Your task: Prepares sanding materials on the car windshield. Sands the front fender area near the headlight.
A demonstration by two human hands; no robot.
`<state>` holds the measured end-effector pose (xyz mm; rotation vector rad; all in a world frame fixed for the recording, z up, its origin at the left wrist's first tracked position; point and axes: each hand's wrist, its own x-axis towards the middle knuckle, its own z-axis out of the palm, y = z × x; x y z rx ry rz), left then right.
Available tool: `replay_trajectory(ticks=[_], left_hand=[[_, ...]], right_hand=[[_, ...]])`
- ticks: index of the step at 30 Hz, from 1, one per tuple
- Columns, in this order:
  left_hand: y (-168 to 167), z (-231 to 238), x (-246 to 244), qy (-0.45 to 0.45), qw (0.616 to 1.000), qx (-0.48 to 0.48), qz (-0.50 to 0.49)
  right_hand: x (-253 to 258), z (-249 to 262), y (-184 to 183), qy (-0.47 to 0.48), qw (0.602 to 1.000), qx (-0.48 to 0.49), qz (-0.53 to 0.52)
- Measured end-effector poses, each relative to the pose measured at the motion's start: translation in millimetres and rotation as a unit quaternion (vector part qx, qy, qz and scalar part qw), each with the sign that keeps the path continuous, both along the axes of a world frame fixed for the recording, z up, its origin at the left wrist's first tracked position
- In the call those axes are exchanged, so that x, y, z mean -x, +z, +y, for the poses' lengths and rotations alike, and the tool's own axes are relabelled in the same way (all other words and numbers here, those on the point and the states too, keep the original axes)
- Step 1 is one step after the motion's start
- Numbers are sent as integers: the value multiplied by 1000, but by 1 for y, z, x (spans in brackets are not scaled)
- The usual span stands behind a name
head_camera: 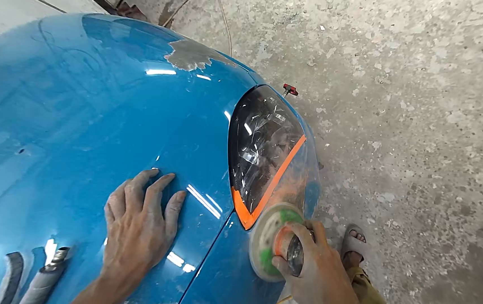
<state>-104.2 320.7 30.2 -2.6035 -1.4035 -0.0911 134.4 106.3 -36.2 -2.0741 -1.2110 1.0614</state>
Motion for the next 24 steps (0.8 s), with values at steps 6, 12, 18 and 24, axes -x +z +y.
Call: replay_trajectory(ticks=[6,12,18,24], left_hand=[[0,-1,0,-2,1000,1,0],[0,-1,-1,0,1000,4,0],[1,0,0,4,1000,5,1],[0,0,0,5,1000,4,2]], right_hand=[[-3,-1,0,-5,1000,17,-3],[-9,0,-3,3,999,35,-10],[-9,0,-6,-2,1000,25,-8],[-11,2,-10,-11,999,32,3]])
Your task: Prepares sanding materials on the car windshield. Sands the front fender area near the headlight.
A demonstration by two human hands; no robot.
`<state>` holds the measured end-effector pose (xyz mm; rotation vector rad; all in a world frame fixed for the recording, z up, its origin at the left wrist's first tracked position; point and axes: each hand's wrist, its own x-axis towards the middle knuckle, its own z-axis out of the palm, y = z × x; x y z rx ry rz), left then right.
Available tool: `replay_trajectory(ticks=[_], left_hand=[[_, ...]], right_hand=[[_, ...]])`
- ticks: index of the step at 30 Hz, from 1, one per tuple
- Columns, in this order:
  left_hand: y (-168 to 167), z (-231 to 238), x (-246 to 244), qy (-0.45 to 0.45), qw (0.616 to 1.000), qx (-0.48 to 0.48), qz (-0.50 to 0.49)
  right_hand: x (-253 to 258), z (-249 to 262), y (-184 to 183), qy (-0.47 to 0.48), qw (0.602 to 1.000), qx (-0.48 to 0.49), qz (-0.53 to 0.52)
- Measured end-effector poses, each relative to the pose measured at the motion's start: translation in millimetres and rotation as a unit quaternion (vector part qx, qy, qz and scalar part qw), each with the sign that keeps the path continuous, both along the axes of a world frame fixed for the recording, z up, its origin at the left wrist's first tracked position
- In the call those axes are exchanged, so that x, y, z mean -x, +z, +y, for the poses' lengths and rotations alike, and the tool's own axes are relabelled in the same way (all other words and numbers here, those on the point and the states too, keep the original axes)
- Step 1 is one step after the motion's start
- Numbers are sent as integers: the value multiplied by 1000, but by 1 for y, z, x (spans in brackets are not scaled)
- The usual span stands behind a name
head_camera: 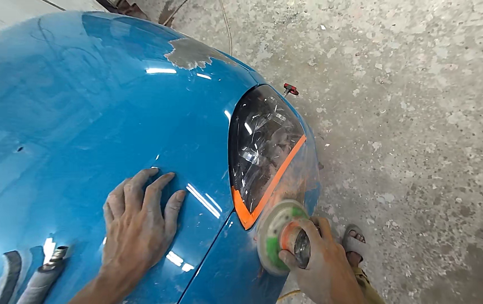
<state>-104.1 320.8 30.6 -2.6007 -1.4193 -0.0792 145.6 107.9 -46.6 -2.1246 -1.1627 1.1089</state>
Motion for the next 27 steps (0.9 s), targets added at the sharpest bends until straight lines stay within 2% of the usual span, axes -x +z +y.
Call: replay_trajectory(ticks=[27], left_hand=[[-2,-1,0,-6,1000,-6,-4]], right_hand=[[-11,10,-3,0,1000,4,-17]])
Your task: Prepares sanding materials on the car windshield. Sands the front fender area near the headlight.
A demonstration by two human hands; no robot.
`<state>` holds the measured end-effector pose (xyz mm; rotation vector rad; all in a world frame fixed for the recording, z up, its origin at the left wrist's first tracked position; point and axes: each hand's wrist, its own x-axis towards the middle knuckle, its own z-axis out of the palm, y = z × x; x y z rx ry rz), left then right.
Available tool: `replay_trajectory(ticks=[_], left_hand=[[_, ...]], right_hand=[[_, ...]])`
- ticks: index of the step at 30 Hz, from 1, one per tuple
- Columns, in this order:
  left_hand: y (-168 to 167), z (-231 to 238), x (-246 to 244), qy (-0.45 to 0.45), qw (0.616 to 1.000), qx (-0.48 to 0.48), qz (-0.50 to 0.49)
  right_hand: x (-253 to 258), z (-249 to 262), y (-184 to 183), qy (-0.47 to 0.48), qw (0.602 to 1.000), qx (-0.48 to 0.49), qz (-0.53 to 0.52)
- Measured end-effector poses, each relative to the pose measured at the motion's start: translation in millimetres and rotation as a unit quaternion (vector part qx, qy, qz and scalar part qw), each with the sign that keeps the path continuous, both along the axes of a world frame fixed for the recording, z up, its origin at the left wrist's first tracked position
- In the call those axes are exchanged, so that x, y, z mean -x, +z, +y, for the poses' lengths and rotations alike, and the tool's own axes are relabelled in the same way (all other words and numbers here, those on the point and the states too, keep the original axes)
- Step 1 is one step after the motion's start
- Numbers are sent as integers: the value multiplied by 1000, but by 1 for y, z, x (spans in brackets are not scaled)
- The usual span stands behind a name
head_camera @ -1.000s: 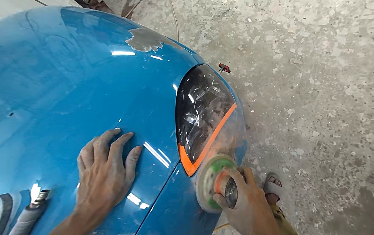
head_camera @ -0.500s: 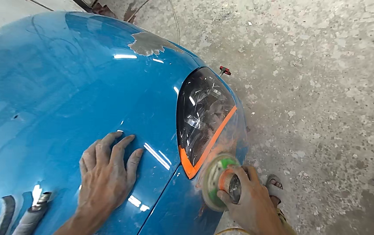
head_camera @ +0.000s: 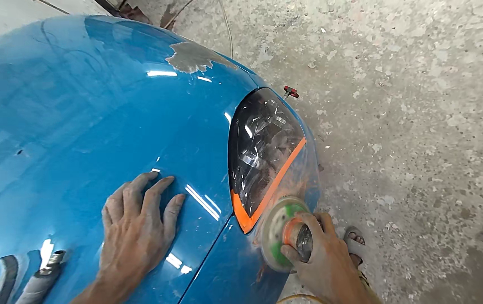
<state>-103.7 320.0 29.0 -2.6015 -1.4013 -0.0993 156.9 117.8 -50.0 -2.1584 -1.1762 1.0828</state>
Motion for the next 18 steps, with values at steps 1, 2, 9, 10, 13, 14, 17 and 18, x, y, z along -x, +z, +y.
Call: replay_trajectory(ticks=[1,2,9,10,13,14,17,18], left_hand=[[0,-1,0,1,1000,1,0],[0,-2,-1,1,1000,3,0],[0,0,1,-1,1000,0,-1],[0,0,0,0,1000,1,-1],[1,1,0,2,1000,1,1],[1,1,0,2,1000,1,1],[1,-1,-1,0,1000,4,3],[2,-1,-1,-1,1000,5,2]], right_hand=[[0,0,1,3,1000,2,0],[1,0,2,3,1000,1,3],[1,1,-1,-5,1000,-3,0],[1,3,0,-5,1000,-4,2],[2,5,1,-6,1000,-2,7],[2,4,0,-7,1000,-4,6],[1,3,-1,-7,1000,-5,-3],[1,3,-3,-9,1000,-11,-6]])
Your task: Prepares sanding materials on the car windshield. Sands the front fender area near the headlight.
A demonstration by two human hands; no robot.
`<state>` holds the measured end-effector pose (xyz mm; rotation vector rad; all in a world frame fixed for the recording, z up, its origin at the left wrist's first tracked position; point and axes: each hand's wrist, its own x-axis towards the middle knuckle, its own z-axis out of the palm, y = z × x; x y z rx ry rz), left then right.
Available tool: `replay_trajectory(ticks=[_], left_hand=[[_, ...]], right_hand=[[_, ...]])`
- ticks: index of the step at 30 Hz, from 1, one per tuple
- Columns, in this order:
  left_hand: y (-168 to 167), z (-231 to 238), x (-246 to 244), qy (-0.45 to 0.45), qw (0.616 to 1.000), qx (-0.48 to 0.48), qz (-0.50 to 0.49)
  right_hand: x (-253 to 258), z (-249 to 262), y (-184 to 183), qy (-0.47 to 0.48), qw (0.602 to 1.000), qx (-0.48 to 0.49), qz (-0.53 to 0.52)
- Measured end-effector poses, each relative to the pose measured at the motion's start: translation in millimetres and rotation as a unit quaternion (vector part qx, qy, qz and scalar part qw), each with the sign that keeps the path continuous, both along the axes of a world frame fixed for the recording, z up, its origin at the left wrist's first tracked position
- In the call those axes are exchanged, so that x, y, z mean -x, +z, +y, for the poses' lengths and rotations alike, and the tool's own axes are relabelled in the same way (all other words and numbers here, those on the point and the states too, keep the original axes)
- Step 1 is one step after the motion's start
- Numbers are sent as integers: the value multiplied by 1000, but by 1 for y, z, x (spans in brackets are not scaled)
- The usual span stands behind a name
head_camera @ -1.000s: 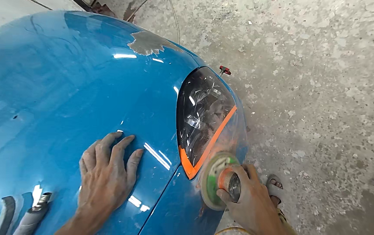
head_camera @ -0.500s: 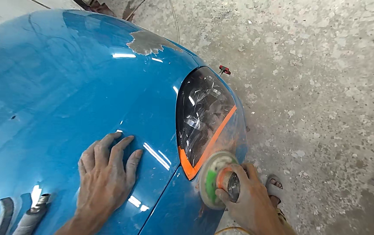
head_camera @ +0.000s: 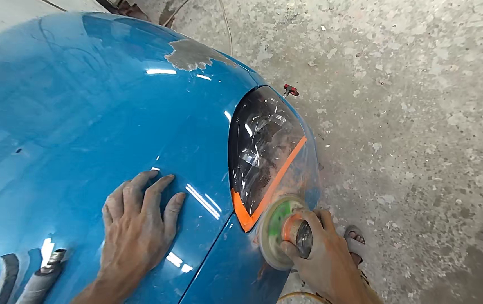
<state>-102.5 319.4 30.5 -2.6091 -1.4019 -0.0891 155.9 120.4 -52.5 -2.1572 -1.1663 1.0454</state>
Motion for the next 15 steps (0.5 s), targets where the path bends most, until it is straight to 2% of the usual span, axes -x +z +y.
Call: replay_trajectory(ticks=[15], left_hand=[[0,0,1,8,1000,6,1]], right_hand=[[1,1,-1,-8,1000,-17,5]])
